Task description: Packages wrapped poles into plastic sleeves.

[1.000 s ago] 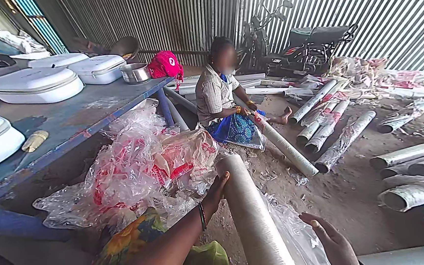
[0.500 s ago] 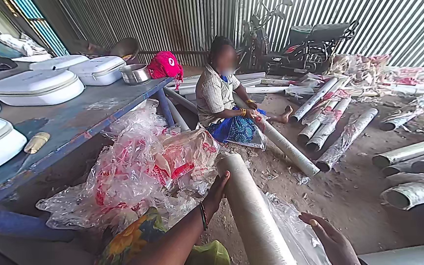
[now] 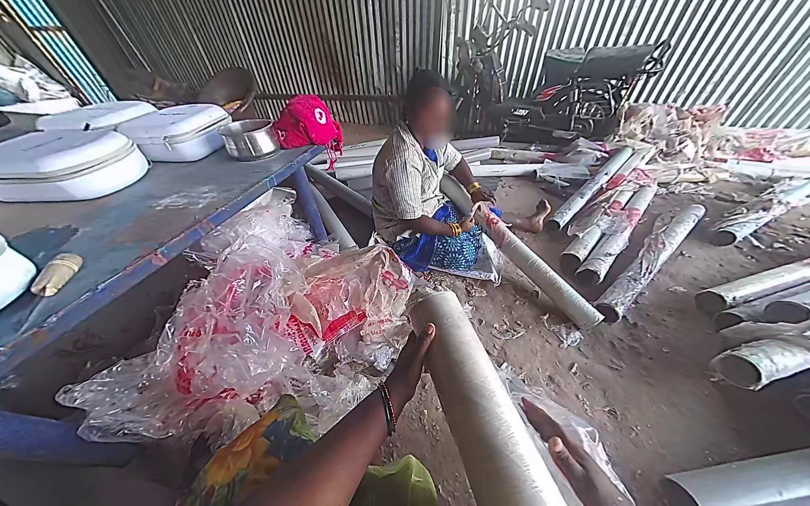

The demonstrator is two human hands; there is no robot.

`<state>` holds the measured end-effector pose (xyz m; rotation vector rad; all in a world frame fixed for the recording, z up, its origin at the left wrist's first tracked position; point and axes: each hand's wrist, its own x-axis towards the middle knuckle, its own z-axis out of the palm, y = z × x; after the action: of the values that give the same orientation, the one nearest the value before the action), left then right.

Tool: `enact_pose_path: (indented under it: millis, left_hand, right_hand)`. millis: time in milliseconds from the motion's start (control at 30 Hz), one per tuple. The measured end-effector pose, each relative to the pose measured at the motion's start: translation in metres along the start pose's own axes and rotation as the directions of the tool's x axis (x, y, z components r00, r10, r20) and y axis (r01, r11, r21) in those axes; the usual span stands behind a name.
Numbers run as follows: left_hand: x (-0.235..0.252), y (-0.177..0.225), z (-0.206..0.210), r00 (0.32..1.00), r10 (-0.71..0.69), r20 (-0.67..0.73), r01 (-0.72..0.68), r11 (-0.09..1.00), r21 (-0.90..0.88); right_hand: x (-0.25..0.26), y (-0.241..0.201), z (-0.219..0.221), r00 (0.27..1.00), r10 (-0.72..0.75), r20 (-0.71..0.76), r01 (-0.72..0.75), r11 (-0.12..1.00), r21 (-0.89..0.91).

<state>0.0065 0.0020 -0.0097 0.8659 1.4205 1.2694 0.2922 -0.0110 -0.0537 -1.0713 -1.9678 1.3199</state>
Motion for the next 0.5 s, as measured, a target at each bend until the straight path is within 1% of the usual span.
enact_pose_path:
  millis: [67,133,267,333,367,433,467,500]
  left_hand:
    - [0.003,-0.003,-0.001,1.0,0.01,0.007,-0.01,1.0,-0.013]
    - [0.003,-0.003,-0.002,1.0,0.007,0.005,-0.007,1.0,-0.023]
    - [-0.002,0.004,-0.008,0.999,-0.035,0.011,0.035,0.999,0.002]
    - [-0.003,0.008,-0.013,0.999,-0.047,-0.002,0.047,0.998,0.042]
    - [-0.003,0.008,-0.016,0.999,-0.019,-0.027,0.021,0.997,0.075]
    - [0.0,0.003,-0.023,0.989,0.104,-0.107,-0.087,0.984,0.155]
    - [0.0,0.0,-0.026,0.968,0.195,-0.155,-0.158,0.962,0.223]
    - [-0.002,0.0,-0.027,0.923,0.33,-0.2,-0.252,0.908,0.335]
  right_hand:
    - [-0.003,-0.017,0.009,0.991,0.116,0.059,-0.119,0.992,0.041]
    - [-0.003,-0.032,0.015,0.981,0.19,0.028,-0.192,0.977,0.097]
    - [0.008,-0.038,0.016,0.965,0.251,-0.076,-0.232,0.952,0.198]
    - [0.014,-0.043,0.019,0.955,0.274,-0.111,-0.248,0.947,0.202]
    - [0.017,-0.045,0.021,0.955,0.27,-0.125,-0.247,0.953,0.173]
    - [0.02,-0.048,0.025,0.957,0.253,-0.144,-0.242,0.966,0.089]
    - [0.022,-0.051,0.027,0.956,0.252,-0.149,-0.248,0.968,0.044]
    - [0.023,-0.057,0.029,0.956,0.251,-0.15,-0.255,0.967,-0.007]
